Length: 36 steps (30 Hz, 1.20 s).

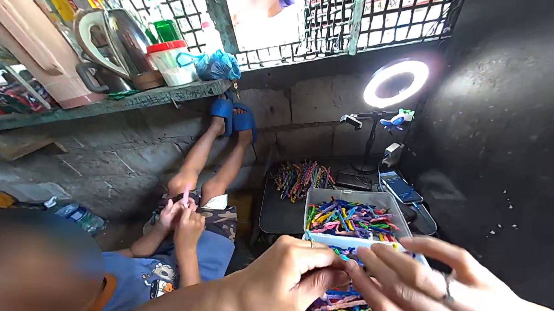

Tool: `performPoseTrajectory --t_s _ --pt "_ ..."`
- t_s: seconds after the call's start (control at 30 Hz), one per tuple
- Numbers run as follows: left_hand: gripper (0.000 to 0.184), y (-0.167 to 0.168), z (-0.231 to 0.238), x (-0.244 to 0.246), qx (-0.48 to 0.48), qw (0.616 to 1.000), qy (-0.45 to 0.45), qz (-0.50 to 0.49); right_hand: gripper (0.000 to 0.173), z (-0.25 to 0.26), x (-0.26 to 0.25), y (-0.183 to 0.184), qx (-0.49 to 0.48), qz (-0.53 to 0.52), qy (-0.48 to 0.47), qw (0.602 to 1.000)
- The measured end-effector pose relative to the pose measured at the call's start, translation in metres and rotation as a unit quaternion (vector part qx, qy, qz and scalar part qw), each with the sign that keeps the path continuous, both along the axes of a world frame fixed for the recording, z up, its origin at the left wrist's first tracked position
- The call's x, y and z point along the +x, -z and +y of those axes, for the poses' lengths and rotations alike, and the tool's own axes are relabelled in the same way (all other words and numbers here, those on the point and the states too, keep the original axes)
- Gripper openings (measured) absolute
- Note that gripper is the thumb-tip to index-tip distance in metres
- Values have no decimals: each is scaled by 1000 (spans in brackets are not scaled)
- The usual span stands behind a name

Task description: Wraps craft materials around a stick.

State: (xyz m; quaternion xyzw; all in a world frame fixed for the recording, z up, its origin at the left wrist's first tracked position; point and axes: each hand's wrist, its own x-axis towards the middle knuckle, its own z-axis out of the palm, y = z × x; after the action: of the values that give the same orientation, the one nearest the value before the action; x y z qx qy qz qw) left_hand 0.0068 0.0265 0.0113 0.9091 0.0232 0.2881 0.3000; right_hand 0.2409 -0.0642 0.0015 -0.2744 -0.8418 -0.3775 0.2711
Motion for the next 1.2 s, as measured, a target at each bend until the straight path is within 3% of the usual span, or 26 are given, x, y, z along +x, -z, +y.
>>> performPoseTrajectory --t_s 0.1,0.17,0.2,0.27,0.33,0.37,0.4,0.47,0.5,0.57,0.67,0.7,0.77,0.83,0.9,0.97,1.03,1.1,1.2 --pt "24 -6 4 1 -269 952 110 93 23 -3 0 5 82 -82 -28 993" --pt "22 -5 5 3 -318 930 138 120 19 -2 -2 3 52 -77 -60 994" --pt "22 -2 6 4 -266 949 129 108 18 -2 -2 2 16 -59 -58 996" --pt "22 9 3 5 23 998 35 46 20 4 -2 9 -85 17 -49 995" --pt "19 26 -3 6 348 934 -81 -8 24 17 2 25 -220 119 -78 965" --pt "19 33 -7 5 444 889 -111 -19 25 20 4 31 -316 177 -104 926" --pt "20 38 -9 4 504 854 -128 -25 27 22 7 34 -428 234 -131 863" --pt "19 40 -9 1 546 824 -146 -37 25 25 11 36 -622 334 -187 682" --pt "19 39 -7 2 531 832 -153 -48 24 26 11 39 -665 368 -215 613" --pt "19 37 -3 9 435 882 -168 -73 25 26 9 44 -665 423 -260 558" --pt "24 27 10 20 113 982 -135 -74 36 30 12 39 -584 475 -301 586" --pt "24 23 14 21 -28 993 -99 -66 38 32 14 36 -548 484 -311 607" --pt "23 20 19 27 -285 956 -24 -64 28 37 17 34 -466 506 -293 664" --pt "28 22 20 35 -449 890 49 -59 23 44 21 37 -418 500 -260 713" --pt "30 25 18 42 -515 850 98 -50 33 49 24 42 -440 484 -293 697" --pt "30 26 16 50 -545 827 133 -37 23 54 23 48 -454 474 -360 663" --pt "31 26 13 57 -562 814 150 -13 16 55 22 49 -424 472 -390 667" --pt "32 27 9 63 -548 821 161 -1 9 52 22 48 -381 484 -384 687" --pt "26 29 5 67 -436 893 115 -15 5 42 20 52 -342 521 -340 704"
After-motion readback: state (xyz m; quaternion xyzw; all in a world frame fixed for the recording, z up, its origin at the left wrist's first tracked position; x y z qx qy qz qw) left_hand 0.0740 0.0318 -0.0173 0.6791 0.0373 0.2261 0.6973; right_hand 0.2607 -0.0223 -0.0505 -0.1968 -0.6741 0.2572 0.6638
